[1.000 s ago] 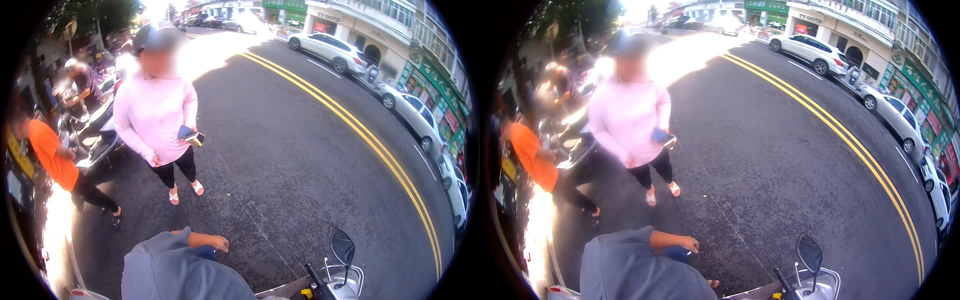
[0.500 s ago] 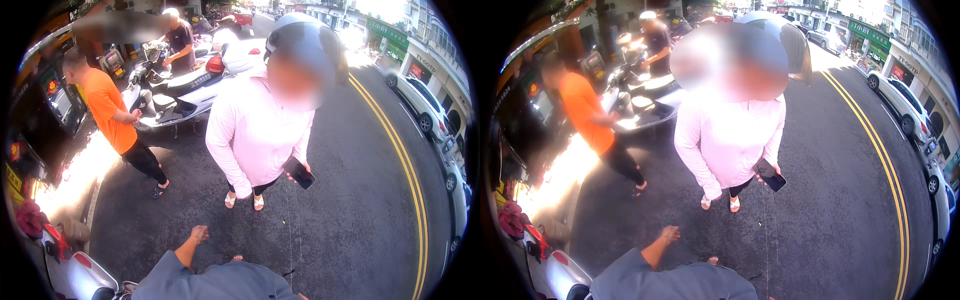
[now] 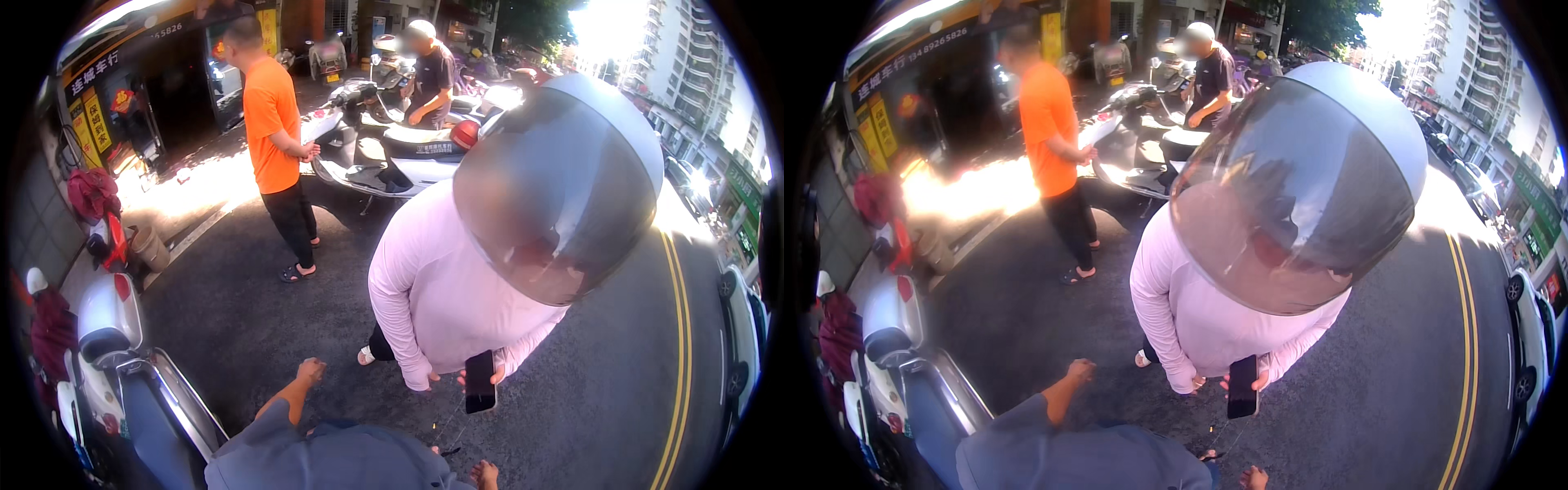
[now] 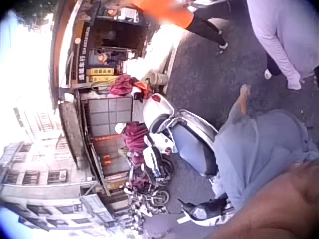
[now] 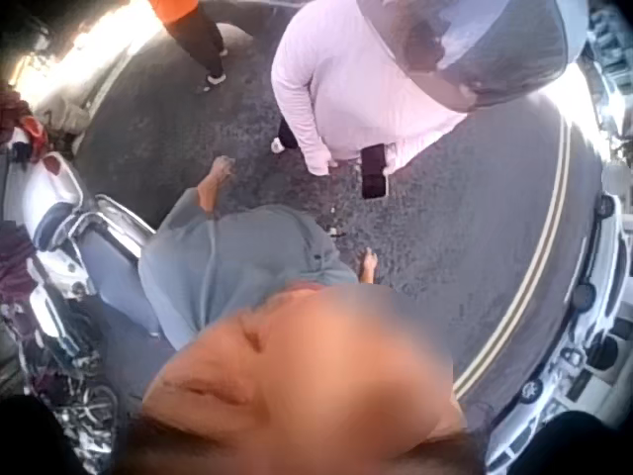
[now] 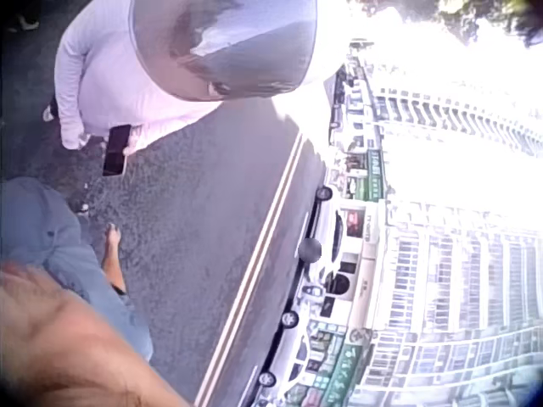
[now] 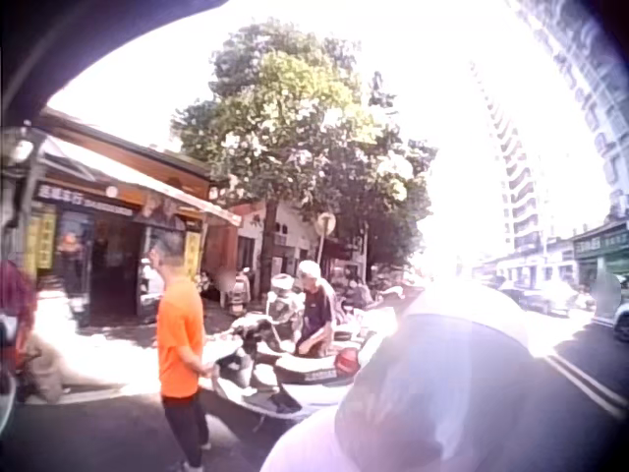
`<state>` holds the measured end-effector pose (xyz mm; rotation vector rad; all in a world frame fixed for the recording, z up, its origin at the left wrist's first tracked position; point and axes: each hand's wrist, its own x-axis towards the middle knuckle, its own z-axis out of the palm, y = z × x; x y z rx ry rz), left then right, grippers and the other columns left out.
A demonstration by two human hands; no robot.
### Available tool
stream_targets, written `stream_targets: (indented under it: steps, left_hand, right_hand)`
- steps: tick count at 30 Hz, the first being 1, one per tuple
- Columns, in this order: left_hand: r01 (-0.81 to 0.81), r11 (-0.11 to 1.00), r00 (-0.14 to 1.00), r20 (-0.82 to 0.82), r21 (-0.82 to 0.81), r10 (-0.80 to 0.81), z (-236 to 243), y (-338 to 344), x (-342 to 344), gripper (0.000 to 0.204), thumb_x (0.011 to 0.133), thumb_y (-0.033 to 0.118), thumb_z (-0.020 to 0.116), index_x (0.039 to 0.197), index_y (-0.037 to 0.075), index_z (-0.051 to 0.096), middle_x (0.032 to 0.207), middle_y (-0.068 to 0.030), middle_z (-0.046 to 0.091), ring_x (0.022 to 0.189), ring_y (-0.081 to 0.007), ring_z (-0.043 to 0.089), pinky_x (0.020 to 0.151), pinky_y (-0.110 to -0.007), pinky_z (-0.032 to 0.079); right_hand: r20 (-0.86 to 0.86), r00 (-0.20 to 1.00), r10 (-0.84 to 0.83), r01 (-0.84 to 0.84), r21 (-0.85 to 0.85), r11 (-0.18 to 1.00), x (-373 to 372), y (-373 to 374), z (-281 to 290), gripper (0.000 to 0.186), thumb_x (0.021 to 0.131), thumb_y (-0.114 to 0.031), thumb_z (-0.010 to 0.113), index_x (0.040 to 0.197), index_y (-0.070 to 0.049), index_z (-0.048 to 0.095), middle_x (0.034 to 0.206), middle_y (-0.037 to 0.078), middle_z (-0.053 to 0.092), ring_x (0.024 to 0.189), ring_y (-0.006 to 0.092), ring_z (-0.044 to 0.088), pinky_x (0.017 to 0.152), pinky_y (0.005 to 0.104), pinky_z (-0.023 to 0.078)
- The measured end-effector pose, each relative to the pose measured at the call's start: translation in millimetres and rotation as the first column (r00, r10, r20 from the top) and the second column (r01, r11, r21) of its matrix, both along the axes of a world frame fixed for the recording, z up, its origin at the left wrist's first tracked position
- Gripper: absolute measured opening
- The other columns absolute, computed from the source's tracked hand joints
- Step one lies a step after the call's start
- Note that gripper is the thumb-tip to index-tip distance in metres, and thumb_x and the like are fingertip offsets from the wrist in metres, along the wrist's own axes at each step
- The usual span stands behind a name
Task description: The person moves a silver scooter into position and uses a wrench to tighten the handlebar and mirror assembly. They adjust the right-side mirror and work on the handlebar controls while another person stands nearby.
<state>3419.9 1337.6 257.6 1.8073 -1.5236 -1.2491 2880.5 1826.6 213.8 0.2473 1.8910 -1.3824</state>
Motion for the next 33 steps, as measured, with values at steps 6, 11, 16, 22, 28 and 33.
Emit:
stream_targets:
  steps: [6, 11, 16, 22, 28, 33]
  left_hand:
    - [0.005, 0.874, 0.985, -0.152, 0.487, 0.079, 34, 37, 5, 0.024, 0.091, 0.032, 0.069, 0.102, 0.011, 0.070, 0.076, -0.0042, 0.066, 0.053, -0.0165, 0.062, 0.042, -0.031, 0.043]
    - [-0.015, 0.695, 0.950, -0.207, 0.719, 0.234, 50, 163, 85, 0.024, 0.091, 0.030, 0.068, 0.101, 0.008, 0.067, 0.078, -0.0068, 0.066, 0.059, -0.0182, 0.063, 0.046, -0.036, 0.046]
    - [-0.141, 0.625, 0.976, 0.000, 0.768, 0.220, 67, 233, -33, 0.026, 0.092, 0.031, 0.068, 0.104, 0.008, 0.066, 0.082, -0.0078, 0.067, 0.063, -0.0196, 0.064, 0.049, -0.037, 0.048]
    - [-0.153, 0.629, 0.943, -0.077, 0.762, 0.323, 54, 219, -159, 0.029, 0.093, 0.033, 0.067, 0.108, 0.008, 0.064, 0.087, -0.0089, 0.068, 0.068, -0.0212, 0.065, 0.053, -0.039, 0.050]
    - [-0.231, 0.576, 0.872, -0.097, 0.784, 0.481, 52, 156, -257, 0.033, 0.094, 0.034, 0.066, 0.112, 0.008, 0.062, 0.092, -0.0101, 0.069, 0.072, -0.0228, 0.067, 0.056, -0.040, 0.052]
    - [-0.270, 0.532, 0.786, -0.134, 0.803, 0.603, 67, 70, -313, 0.036, 0.094, 0.036, 0.065, 0.116, 0.007, 0.060, 0.096, -0.0111, 0.070, 0.076, -0.0241, 0.068, 0.059, -0.041, 0.053]
  right_hand:
    - [-0.143, 0.928, 0.343, -0.350, -0.023, 0.937, -68, -125, 45, 0.023, 0.093, -0.018, 0.062, 0.111, -0.003, 0.061, 0.085, 0.011, 0.068, 0.063, 0.0226, 0.065, 0.052, 0.0379, 0.054]
    - [-0.034, 0.902, 0.430, -0.431, -0.135, 0.892, -14, -194, 78, 0.021, 0.092, -0.017, 0.064, 0.107, -0.001, 0.064, 0.083, 0.007, 0.068, 0.064, 0.0157, 0.065, 0.053, 0.0297, 0.051]
    - [0.022, 0.760, 0.650, -0.619, -0.281, 0.733, -53, -292, 171, 0.028, 0.096, -0.023, 0.063, 0.115, -0.003, 0.062, 0.096, 0.009, 0.069, 0.079, 0.0182, 0.067, 0.067, 0.0324, 0.054]
    - [-0.190, 0.507, 0.841, -0.854, -0.242, 0.460, -132, -453, 231, 0.029, 0.097, -0.024, 0.063, 0.115, -0.001, 0.062, 0.095, 0.007, 0.069, 0.082, 0.0164, 0.066, 0.070, 0.0308, 0.054]
    - [-0.100, 0.589, 0.802, -0.803, 0.043, 0.595, -316, -527, 183, 0.028, 0.096, -0.020, 0.061, 0.116, -0.001, 0.061, 0.094, 0.010, 0.068, 0.077, 0.0182, 0.066, 0.066, 0.0331, 0.055]
    - [0.419, 0.779, 0.467, -0.589, 0.233, 0.774, -471, -498, 126, 0.014, 0.095, -0.016, 0.055, 0.098, -0.004, 0.063, 0.075, 0.012, 0.060, 0.061, 0.0280, 0.063, 0.046, 0.0427, 0.049]
